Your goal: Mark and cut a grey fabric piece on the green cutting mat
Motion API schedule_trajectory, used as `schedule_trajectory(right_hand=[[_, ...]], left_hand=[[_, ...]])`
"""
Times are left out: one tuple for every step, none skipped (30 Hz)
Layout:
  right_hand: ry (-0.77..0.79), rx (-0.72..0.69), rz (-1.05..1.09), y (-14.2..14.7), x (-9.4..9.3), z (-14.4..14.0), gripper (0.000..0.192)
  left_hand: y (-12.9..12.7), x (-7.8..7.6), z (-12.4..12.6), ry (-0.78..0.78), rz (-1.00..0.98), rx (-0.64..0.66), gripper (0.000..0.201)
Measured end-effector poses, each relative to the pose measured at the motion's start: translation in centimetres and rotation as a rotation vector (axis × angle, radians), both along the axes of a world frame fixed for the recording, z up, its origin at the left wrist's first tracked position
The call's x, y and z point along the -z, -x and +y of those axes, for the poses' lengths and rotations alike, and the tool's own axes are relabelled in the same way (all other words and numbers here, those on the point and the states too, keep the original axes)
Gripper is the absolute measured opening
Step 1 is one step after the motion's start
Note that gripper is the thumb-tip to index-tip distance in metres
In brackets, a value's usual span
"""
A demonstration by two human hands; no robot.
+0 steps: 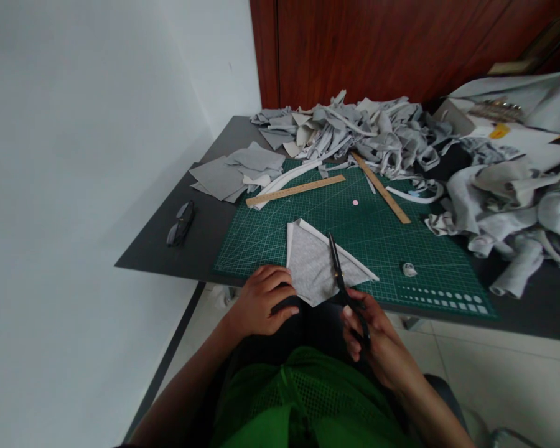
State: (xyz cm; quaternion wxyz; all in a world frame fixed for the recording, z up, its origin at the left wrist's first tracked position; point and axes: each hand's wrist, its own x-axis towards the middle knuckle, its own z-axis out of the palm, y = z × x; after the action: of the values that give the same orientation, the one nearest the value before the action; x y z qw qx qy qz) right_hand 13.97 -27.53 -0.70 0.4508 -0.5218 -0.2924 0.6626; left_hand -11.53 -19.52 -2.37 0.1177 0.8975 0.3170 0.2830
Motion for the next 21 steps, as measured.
schedule_trajectory(right_hand=[[-0.005, -0.020, -0.001, -0.2, 0.0, 0.1, 0.059], [-0.008, -0.042, -0.005, -0.4, 0.0, 0.2, 0.059], [-0.012, -0.063, -0.010, -0.6, 0.0, 0.3, 0.058], [-0.019, -0.079, -0.018, -0.7, 0.0, 0.3, 0.058], [-0.029, -0.090, -0.030, -0.9, 0.1, 0.3, 0.057], [-0.044, -0.099, -0.049, -1.0, 0.2, 0.3, 0.057], [-0.061, -0.112, -0.074, -1.1, 0.3, 0.3, 0.058], [-0.075, -0.128, -0.100, -1.2, 0.4, 0.3, 0.059], [-0.081, -0.145, -0.121, -1.4, 0.4, 0.2, 0.059], [-0.075, -0.161, -0.135, -1.5, 0.4, 0.1, 0.060], [-0.061, -0.173, -0.140, -1.6, 0.4, 0.0, 0.062], [-0.042, -0.175, -0.136, -1.8, 0.3, -0.2, 0.062], [-0.025, -0.170, -0.127, -2.1, 0.2, -0.3, 0.063], [-0.015, -0.160, -0.116, -2.3, 0.1, -0.5, 0.063], [-0.010, -0.147, -0.103, -2.5, 0.0, -0.7, 0.062], [-0.010, -0.132, -0.090, -2.7, -0.1, -0.9, 0.062], [-0.010, -0.119, -0.081, -2.9, -0.2, -1.1, 0.062], [-0.008, -0.105, -0.073, -3.0, -0.3, -1.2, 0.062], [-0.001, -0.091, -0.063, -3.1, -0.4, -1.4, 0.063], [0.009, -0.075, -0.051, -3.2, -0.6, -1.5, 0.064], [0.019, -0.058, -0.037, -3.2, -0.7, -1.5, 0.066]], left_hand=[[-0.6, -0.3, 0.0, 0.009, 0.020, -0.048, 0.024], [-1.3, -0.6, 0.1, 0.018, 0.054, -0.101, 0.028], [-2.1, -0.9, 0.2, 0.019, 0.096, -0.149, 0.032], [-2.9, -1.2, 0.5, 0.012, 0.147, -0.196, 0.036], [-3.7, -1.5, 0.8, 0.006, 0.202, -0.236, 0.041], [-4.4, -1.7, 1.2, -0.005, 0.253, -0.265, 0.043], [-5.0, -1.9, 1.6, -0.015, 0.298, -0.281, 0.043], [-5.5, -2.1, 2.1, -0.028, 0.330, -0.280, 0.041], [-5.7, -2.2, 2.5, -0.041, 0.350, -0.257, 0.035], [-5.8, -2.2, 2.9, -0.053, 0.360, -0.214, 0.030], [-5.6, -2.3, 3.3, -0.058, 0.357, -0.163, 0.027], [-5.2, -2.3, 3.5, -0.055, 0.351, -0.122, 0.028], [-4.7, -2.3, 3.7, -0.044, 0.345, -0.100, 0.030], [-4.2, -2.4, 3.8, -0.027, 0.351, -0.100, 0.031], [-3.6, -2.5, 3.9, -0.010, 0.363, -0.104, 0.030], [-3.0, -2.6, 3.9, 0.001, 0.371, -0.105, 0.029], [-2.6, -2.7, 3.9, 0.010, 0.379, -0.105, 0.028], [-2.4, -3.0, 3.9, 0.016, 0.384, -0.104, 0.026], [-2.4, -3.2, 3.8, 0.017, 0.388, -0.104, 0.024], [-2.7, -3.6, 3.8, 0.017, 0.394, -0.111, 0.020], [-3.2, -3.9, 3.8, 0.012, 0.405, -0.126, 0.020]])
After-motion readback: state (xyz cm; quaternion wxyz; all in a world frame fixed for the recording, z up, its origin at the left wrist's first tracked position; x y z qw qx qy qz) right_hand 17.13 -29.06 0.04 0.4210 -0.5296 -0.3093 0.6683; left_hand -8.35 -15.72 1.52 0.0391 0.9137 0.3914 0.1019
